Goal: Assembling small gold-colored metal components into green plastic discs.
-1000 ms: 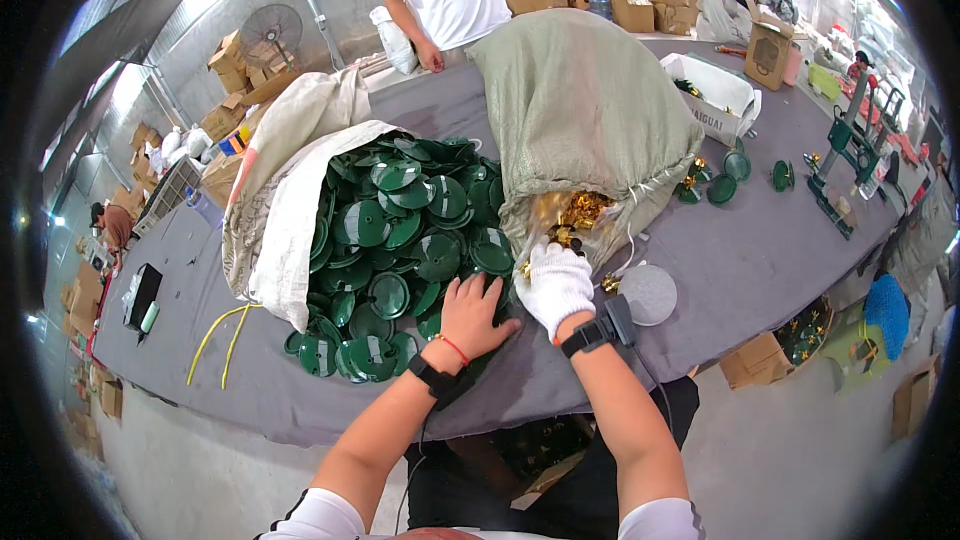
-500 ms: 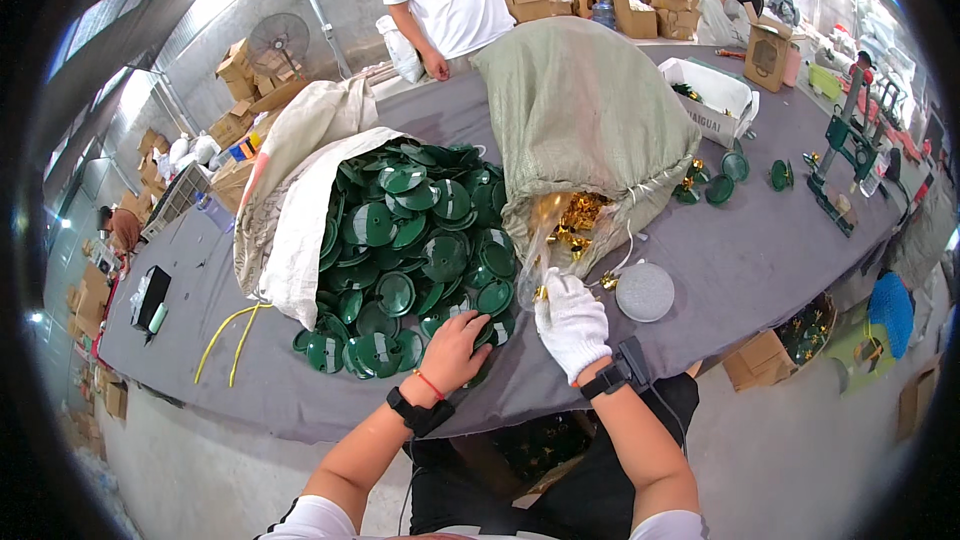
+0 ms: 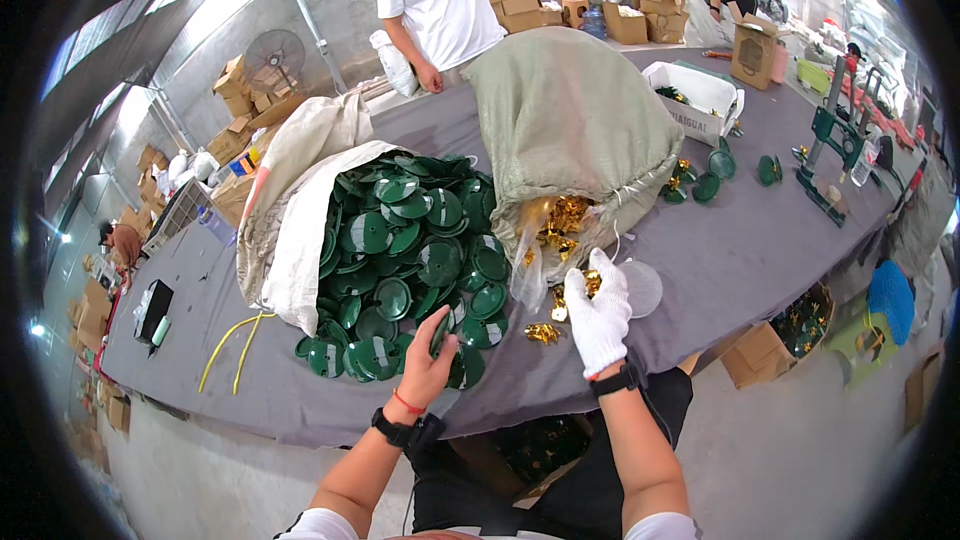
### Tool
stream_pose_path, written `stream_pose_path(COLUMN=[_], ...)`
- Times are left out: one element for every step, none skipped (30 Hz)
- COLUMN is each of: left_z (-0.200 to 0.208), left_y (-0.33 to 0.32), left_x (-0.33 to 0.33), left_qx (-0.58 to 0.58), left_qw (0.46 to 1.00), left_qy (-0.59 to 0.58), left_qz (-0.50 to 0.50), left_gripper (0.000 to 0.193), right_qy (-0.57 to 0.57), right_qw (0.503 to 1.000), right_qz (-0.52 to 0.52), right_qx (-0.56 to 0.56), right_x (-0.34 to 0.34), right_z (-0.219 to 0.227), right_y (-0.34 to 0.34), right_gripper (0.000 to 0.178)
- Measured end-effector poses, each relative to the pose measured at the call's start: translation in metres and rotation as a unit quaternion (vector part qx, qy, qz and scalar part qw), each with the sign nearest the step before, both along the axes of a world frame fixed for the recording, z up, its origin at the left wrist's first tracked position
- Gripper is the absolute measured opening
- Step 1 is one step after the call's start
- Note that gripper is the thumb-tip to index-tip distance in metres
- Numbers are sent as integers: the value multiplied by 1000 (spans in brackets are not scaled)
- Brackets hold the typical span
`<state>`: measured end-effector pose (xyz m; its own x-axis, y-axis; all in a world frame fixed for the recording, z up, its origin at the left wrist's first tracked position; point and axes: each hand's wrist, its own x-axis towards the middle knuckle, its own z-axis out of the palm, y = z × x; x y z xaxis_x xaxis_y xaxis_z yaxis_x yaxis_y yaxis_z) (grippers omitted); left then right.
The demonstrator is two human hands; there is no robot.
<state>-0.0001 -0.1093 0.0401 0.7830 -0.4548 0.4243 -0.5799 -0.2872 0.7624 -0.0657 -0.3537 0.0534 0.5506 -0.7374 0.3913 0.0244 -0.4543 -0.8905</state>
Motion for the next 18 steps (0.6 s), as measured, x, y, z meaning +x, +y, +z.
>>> stream_pose_path(left_z=[1, 3, 7, 13, 13, 12, 10, 6, 1, -3, -3, -12, -19, -22, -24, -20, -20, -20], left_y=[-1, -3, -3, -3, -3, -3, -4, -5, -4, -3, -1, 3, 8, 14, 18, 21, 25, 31], left_x=[-7, -16, -26, -36, -44, -53, -61, -68, -73, -79, -84, -85, -88, -90, -91, -95, -96, -98], left_qx=[0, -99, -194, -219, -218, -249, -278, -287, -274, -267, -259, -260, -260, -280, -299, -300, -300, -310], left_qw=[1000, 985, 941, 912, 911, 882, 847, 844, 855, 856, 856, 856, 855, 820, 782, 764, 763, 742], left_qy=[-1, 135, 268, 339, 340, 394, 447, 447, 434, 439, 445, 447, 447, 498, 546, 571, 572, 594], left_qz=[-2, -36, -68, -77, -78, -76, -74, -74, -70, -56, -42, -22, -22, -25, -30, -19, -21, -29], left_gripper=[45, 47, 48, 50, 50, 50, 50, 51, 50, 50, 50, 45, 45, 42, 39, 32, 32, 31], right_qy=[-53, -101, -73, -67, -61, -64, -65, -19, 14, 53, 92, 141, 196, 145, 94, 95, 53, 11], right_qw=[994, 993, 988, 982, 973, 967, 961, 953, 944, 934, 921, 901, 881, 890, 897, 897, 905, 911], right_qz=[36, 62, 132, 178, 224, 246, 267, 300, 313, 335, 356, 387, 404, 401, 395, 393, 385, 378], right_qx=[92, 13, 18, 7, -4, -5, -7, -21, -100, -113, -126, -138, -145, -161, -176, -177, -172, -166], right_x=[-3, -4, -11, -21, -30, -39, -47, -52, -55, -61, -66, -68, -71, -76, -80, -83, -86, -88], right_z=[9, 5, 8, 15, 20, 23, 21, 16, 14, 14, 17, 14, 19, 11, 3, -3, -6, -7], right_y=[7, 13, 21, 34, 49, 64, 76, 82, 86, 90, 95, 97, 101, 104, 107, 110, 113, 115], right_gripper=[41, 34, 29, 30, 31, 33, 35, 38, 47, 48, 49, 52, 55, 60, 65, 65, 66, 66])
